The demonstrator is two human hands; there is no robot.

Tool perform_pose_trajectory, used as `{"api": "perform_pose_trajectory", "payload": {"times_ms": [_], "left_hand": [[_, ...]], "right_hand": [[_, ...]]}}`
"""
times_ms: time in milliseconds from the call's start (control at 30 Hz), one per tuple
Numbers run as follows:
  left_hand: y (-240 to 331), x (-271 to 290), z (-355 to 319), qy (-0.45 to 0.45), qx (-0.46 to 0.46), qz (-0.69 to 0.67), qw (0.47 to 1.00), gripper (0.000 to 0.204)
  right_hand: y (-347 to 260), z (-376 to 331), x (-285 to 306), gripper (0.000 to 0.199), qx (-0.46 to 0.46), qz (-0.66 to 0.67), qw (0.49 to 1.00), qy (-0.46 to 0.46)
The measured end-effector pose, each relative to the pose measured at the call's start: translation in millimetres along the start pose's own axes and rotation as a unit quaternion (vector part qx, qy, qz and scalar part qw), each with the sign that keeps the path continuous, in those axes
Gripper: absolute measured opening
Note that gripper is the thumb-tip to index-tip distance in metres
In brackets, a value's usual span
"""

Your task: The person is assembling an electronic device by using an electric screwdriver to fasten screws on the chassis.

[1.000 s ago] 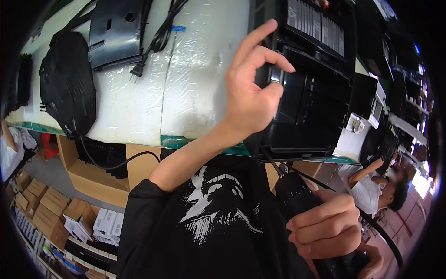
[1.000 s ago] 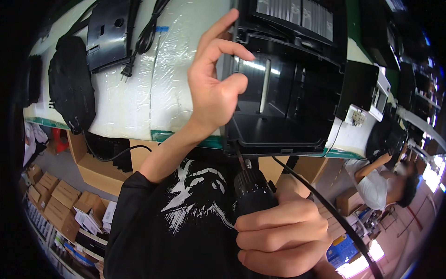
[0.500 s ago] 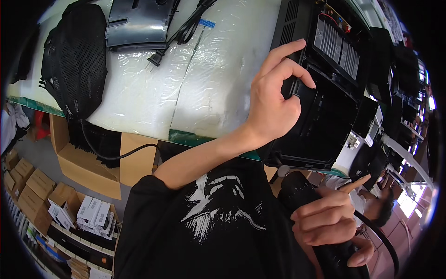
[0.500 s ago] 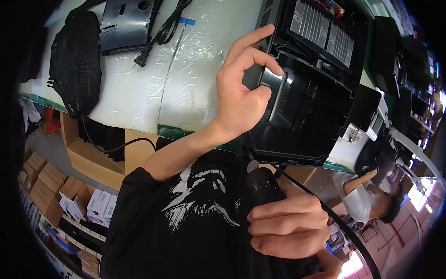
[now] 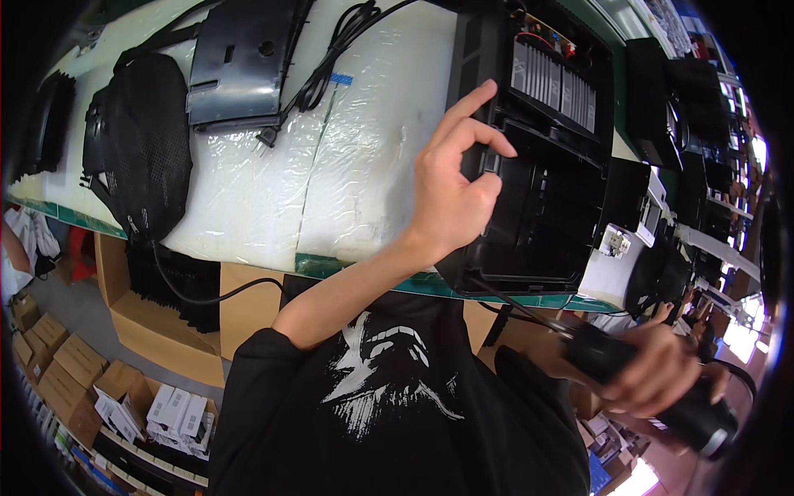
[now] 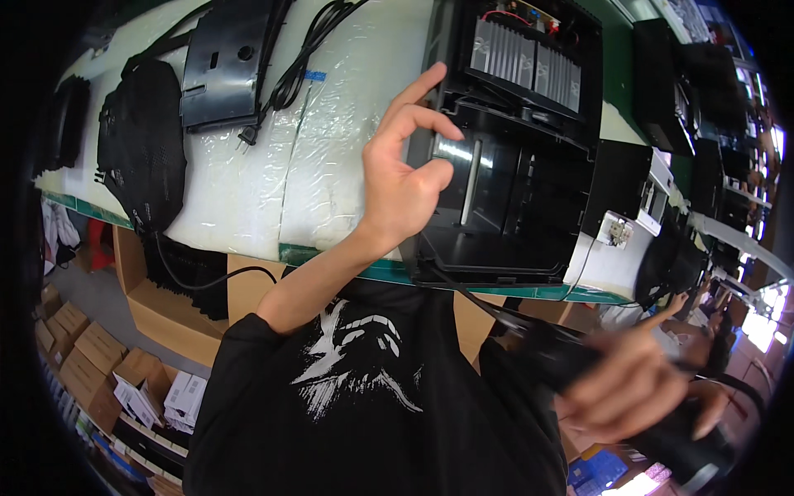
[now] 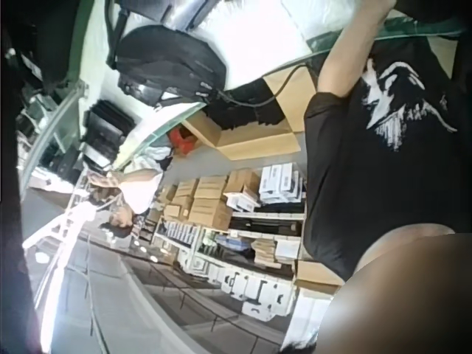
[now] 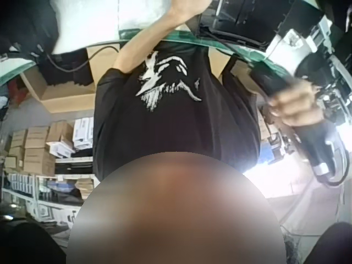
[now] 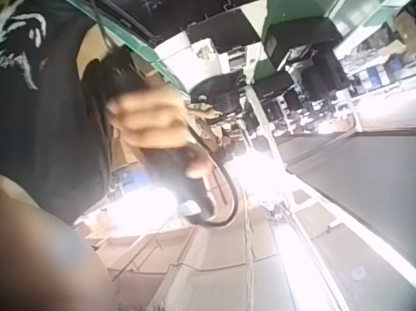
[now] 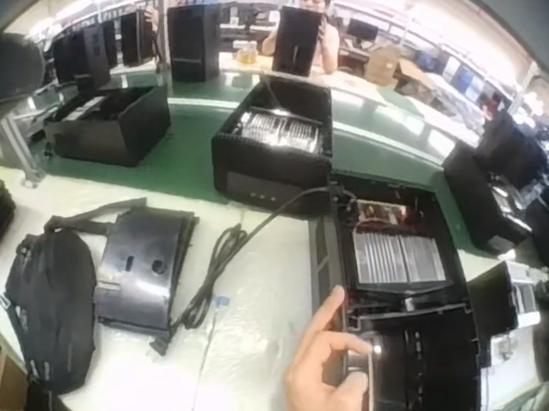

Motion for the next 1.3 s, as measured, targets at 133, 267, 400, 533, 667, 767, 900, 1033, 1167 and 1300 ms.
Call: {"api": "perform_pose_trajectory", "payload": {"times_ms": [133, 267, 400, 533, 667, 767, 900, 1033, 1167, 1300], "left_hand": [[-2.6, -3.0, 1.1, -0.008, -0.015, 0.009, 1.000, 0.025], [-6.3, -1.3, 1.3, -0.033, -0.019, 0.012, 0.999, 0.027], [-1.9, -0.6, 4.3, -0.028, -0.017, 0.031, 0.999, 0.021], [2.8, 0.3, 6.4, -0.035, 0.006, 0.045, 0.998, 0.020], [5.9, -3.1, 6.8, -0.052, 0.020, 0.051, 0.997, 0.020], [15.5, -5.1, 3.3, -0.103, 0.054, 0.111, 0.987, 0.021], [36.1, 21.1, 7.1, -0.100, 0.129, -0.028, 0.986, 0.029], [4.3, 37.8, 63.9, -0.069, -0.046, 0.449, 0.890, 0.051], [-42.1, 58.8, 88.6, -0.068, -0.068, 0.629, 0.771, 0.057], [-36.1, 53.4, 79.7, -0.140, 0.066, 0.495, 0.855, 0.056]], "right_hand": [[-86.8, -2.3, 65.8, 0.039, -0.003, 0.101, 0.980, 0.172], [-117.5, -21.2, 124.4, 0.050, -0.059, 0.035, 0.948, 0.310], [-129.7, -73.9, 217.4, 0.051, -0.163, -0.093, 0.849, 0.493], [-100.9, -138.3, 299.3, 0.015, -0.214, -0.246, 0.714, 0.620], [-50.1, -227.7, 375.4, 0.017, -0.246, -0.228, 0.622, 0.707], [-18.6, -264.7, 379.7, 0.038, -0.363, -0.473, 0.469, 0.652], [5.1, -234.6, 326.1, 0.054, -0.374, -0.783, 0.237, 0.437], [-6.7, -248.9, 315.3, 0.045, -0.342, -0.692, 0.427, 0.472], [-5.7, -224.1, 246.4, 0.042, -0.308, -0.697, 0.447, 0.469], [44.9, -203.1, 145.8, 0.047, -0.174, -0.595, 0.685, 0.382]]}}
Point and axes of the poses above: each hand's wrist, its own z-axis towards the middle knuckle, its own x-axis out of the back of the hand, y = z × x, the point moved 2 cm from there along z, towards the middle knuckle, and after that the axes turned 4 degrees about -x, right-handed, at the moved point
